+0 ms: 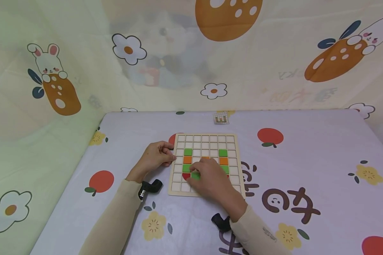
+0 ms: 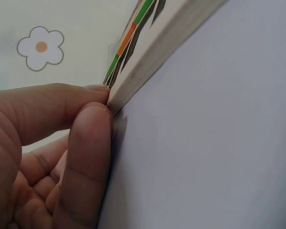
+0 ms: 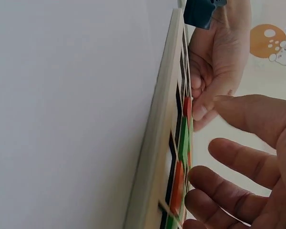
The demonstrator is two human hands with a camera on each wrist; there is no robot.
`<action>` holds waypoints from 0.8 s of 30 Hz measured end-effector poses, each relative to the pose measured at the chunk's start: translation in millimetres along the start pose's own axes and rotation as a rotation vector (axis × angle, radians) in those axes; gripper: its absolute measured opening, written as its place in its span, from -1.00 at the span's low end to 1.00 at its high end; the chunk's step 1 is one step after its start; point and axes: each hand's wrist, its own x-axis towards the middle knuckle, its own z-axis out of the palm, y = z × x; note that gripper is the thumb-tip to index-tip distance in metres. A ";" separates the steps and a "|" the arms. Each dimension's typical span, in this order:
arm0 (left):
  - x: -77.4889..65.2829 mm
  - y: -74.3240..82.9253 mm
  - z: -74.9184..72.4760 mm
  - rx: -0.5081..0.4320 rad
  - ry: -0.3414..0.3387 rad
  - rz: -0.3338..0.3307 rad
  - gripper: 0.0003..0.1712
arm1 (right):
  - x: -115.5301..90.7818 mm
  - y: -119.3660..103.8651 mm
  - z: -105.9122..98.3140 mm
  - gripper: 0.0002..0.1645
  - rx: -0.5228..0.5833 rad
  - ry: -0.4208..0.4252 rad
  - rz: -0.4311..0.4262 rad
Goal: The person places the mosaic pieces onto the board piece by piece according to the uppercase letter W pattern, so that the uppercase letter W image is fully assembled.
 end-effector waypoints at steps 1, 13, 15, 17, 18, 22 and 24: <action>0.1 0.2 0.2 0.003 -0.001 0.001 -0.59 | -1.5 1.7 -0.8 -0.68 -0.001 0.010 0.004; -2.6 2.9 -0.3 0.002 0.002 -0.006 -0.61 | -7.1 16.6 -19.2 -0.15 -0.147 0.045 0.030; -3.9 4.8 -0.3 0.008 -0.003 0.004 -0.63 | -7.2 18.7 -21.5 -0.09 -0.174 0.041 0.043; -5.0 6.9 -0.7 0.023 -0.001 0.021 -0.65 | -7.0 20.9 -23.7 -0.04 -0.195 0.039 0.050; -5.7 8.7 -1.1 0.034 0.001 0.033 -0.66 | -6.7 22.0 -24.9 -0.02 -0.207 0.036 0.055; -8.2 16.3 -2.8 0.094 0.017 0.075 -0.68 | -5.9 26.3 -29.6 0.02 -0.224 0.022 0.084; -8.5 18.7 -3.2 0.140 0.028 0.093 -0.66 | -5.8 27.9 -32.6 0.04 -0.230 0.015 0.101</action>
